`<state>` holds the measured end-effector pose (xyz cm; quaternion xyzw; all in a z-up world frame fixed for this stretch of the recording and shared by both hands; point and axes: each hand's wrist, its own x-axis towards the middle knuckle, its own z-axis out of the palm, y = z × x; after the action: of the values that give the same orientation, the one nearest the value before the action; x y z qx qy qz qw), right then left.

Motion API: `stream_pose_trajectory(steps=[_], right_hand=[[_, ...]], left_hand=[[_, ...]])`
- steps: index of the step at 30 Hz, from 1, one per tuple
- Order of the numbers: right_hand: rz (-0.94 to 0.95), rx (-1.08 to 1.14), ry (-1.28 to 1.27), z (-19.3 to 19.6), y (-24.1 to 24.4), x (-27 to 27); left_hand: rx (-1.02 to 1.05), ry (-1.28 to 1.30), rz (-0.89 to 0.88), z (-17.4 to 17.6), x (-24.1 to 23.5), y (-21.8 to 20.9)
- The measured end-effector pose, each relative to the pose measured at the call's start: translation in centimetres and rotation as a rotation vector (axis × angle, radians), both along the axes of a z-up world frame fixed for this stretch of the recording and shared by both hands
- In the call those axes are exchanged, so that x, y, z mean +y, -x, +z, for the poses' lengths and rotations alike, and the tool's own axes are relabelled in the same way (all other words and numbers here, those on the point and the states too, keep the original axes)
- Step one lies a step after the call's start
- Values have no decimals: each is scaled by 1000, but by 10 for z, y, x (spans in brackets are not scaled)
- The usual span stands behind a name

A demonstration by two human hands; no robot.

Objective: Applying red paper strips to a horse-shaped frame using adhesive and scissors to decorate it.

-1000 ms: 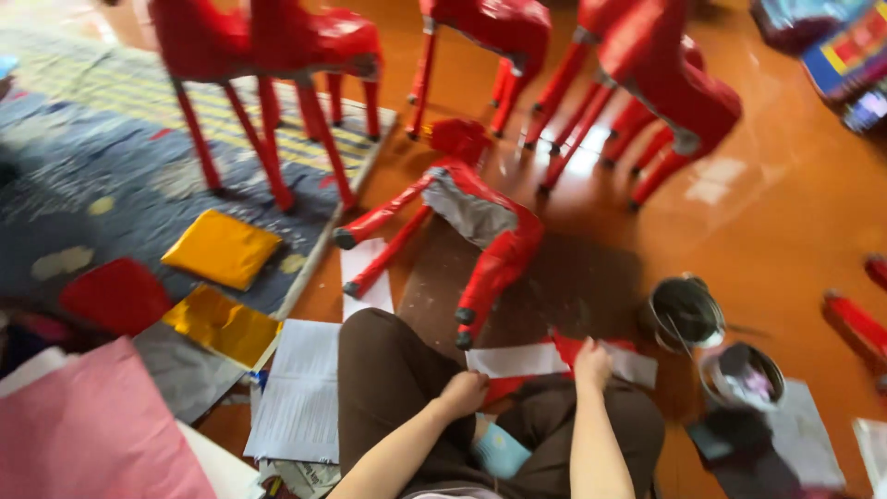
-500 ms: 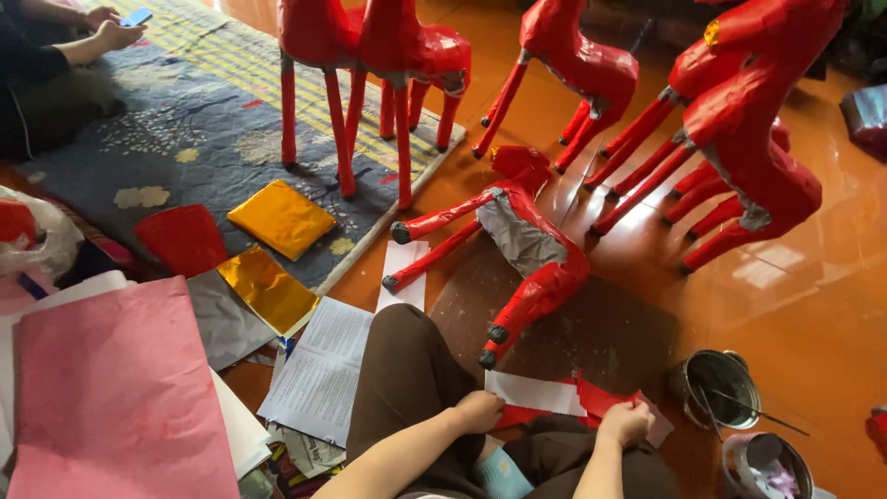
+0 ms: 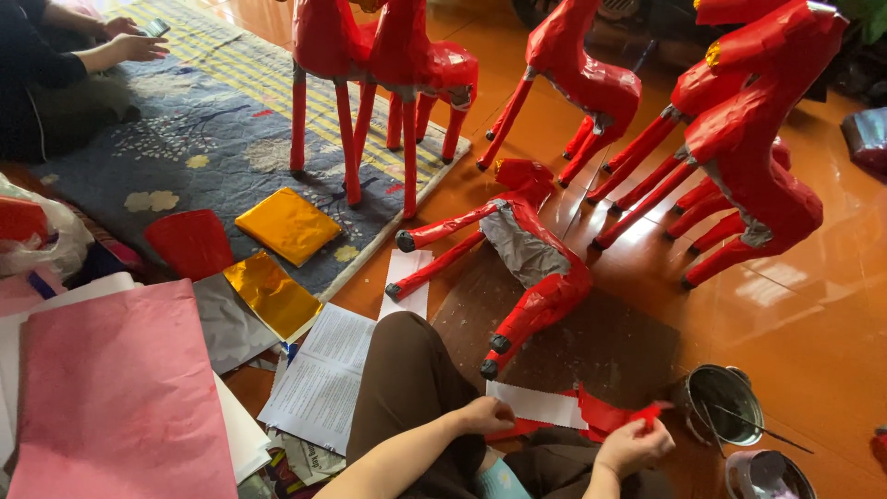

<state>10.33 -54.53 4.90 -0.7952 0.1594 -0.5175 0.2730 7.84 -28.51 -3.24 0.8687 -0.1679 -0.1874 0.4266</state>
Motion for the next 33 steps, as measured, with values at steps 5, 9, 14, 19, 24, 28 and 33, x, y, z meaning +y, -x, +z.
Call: stream_pose_trajectory(steps=[5,9,14,19,24,28,33], right_hand=[[544,191,116,-3,25,48],[828,448,254,-25,59,95],[1164,838,113,-48,75,115],[735,1210,-285,6,63,103],[936,1151,-1253,15,56,91],[725,913,-752,21,11,38],[469,607,-129,12,-71,-120]], left_hand=[[714,771,250,32,0,8],[1074,1096,136,-2,-1,-5],[774,766,494,-3,-3,1],[667,684,539,-5,-6,-4],[756,747,281,-24,-14,2],[722,626,186,-19,-15,5],[811,760,354,-43,-16,-7]])
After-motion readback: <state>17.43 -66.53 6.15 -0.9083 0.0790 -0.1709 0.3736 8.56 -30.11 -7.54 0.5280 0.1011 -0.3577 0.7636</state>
